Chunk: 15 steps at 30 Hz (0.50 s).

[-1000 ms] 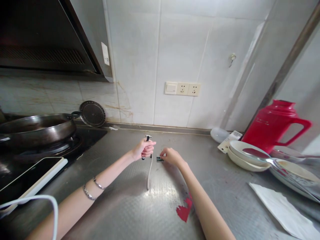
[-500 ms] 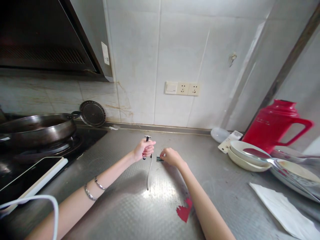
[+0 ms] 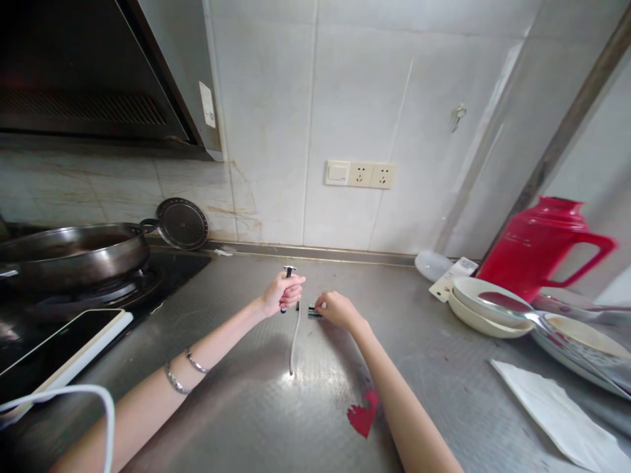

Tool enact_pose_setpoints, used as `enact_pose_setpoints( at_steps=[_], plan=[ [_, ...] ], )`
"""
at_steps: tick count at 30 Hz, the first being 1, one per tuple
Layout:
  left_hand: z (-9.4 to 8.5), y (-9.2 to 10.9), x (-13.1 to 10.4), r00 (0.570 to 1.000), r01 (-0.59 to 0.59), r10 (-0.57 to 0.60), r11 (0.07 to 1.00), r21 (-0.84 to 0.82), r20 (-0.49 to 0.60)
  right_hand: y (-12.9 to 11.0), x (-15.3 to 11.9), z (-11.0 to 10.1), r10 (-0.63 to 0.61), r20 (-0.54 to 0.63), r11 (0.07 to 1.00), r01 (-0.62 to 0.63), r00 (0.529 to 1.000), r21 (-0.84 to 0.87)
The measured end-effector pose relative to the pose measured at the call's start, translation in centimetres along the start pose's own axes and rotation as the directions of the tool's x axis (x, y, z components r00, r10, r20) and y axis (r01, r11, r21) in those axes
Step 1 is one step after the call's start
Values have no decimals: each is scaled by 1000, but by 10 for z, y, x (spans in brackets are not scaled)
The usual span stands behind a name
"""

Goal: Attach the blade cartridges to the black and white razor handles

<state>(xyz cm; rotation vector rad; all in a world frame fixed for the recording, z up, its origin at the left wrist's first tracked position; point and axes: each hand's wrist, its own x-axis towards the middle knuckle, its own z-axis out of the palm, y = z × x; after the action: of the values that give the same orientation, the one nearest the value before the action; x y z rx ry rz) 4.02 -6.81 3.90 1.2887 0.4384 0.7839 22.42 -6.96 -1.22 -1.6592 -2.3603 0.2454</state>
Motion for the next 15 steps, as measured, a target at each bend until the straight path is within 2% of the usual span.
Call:
enact_pose_setpoints(
  at_steps=[4, 8, 12, 15],
  plan=[
    [-3, -1, 1, 1000, -5, 5, 1000, -5, 0, 7, 4, 6, -30, -37, 996, 33, 999, 81],
    [-7, -2, 1, 1000, -25, 25, 1000, 1, 9, 14, 8, 9, -51, -131, 968, 81, 990, 236],
    [-8, -1, 1, 998, -40, 42, 998, 43, -42, 12, 8, -3, -13, -208, 908, 99, 978, 407],
    [-7, 0, 2, 988, -43, 55, 996, 81, -144, 3, 4, -19, 20, -205, 824, 100, 978, 557]
  ],
)
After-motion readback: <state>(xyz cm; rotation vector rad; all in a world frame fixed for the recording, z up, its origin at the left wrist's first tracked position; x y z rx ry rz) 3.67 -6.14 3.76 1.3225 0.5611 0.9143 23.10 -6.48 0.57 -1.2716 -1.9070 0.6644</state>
